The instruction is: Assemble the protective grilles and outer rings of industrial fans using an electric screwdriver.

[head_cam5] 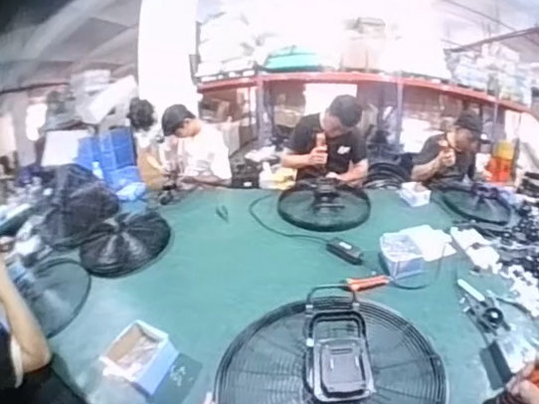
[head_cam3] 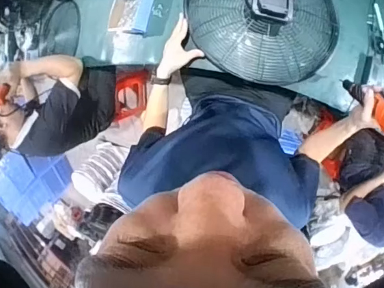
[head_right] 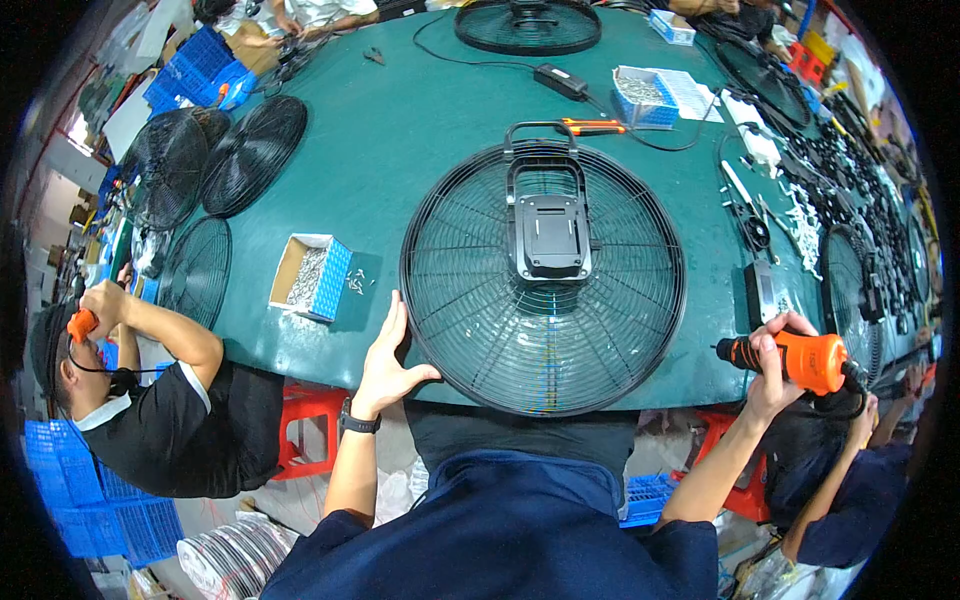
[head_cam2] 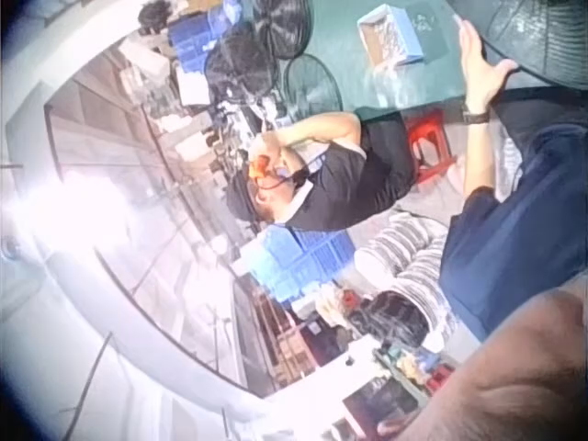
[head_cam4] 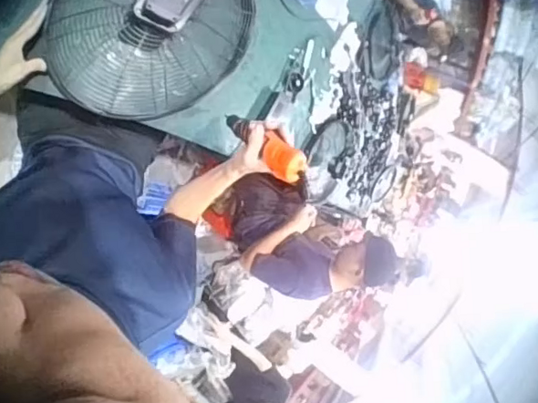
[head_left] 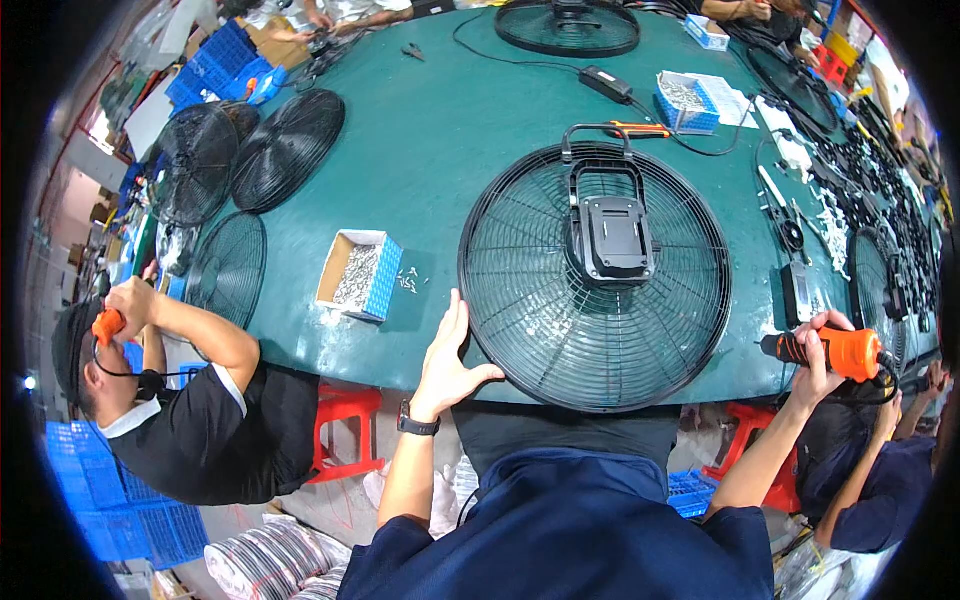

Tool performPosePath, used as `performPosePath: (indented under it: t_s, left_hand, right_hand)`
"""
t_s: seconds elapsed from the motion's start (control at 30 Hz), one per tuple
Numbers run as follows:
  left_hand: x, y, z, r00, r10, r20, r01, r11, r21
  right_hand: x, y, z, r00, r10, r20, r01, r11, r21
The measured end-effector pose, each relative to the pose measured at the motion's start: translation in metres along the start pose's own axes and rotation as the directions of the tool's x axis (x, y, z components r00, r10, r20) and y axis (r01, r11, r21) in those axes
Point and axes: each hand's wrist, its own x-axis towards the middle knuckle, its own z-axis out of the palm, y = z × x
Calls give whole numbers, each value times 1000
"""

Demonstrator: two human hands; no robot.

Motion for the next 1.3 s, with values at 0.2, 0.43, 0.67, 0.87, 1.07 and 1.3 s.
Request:
performPosePath:
  t_s: [0.2,0.43,0.67,0.87,1.07,1.3]
  left_hand:
    - [3,4,-4,1000,-9,27,10,1000,-1]
    - [19,17,-48,999,8,-46,-8,1000,9]
    - [71,-68,-145,939,-223,-260,306,888,344]
    - [94,-97,-152,968,-222,116,125,831,542]
    - [87,-90,-154,929,-367,33,350,908,232]
    - [75,-84,-174,842,-523,128,451,555,-699]
  right_hand:
    - [-6,16,17,987,141,-74,-142,990,-4]
    - [-11,20,28,965,140,-222,-165,982,-97]
    - [-10,25,18,974,98,-206,-101,995,-6]
    - [-11,27,16,974,70,-217,-66,998,25]
    - [-15,31,5,968,57,-246,-49,998,39]
    - [-17,29,1,957,98,-274,-82,994,67]
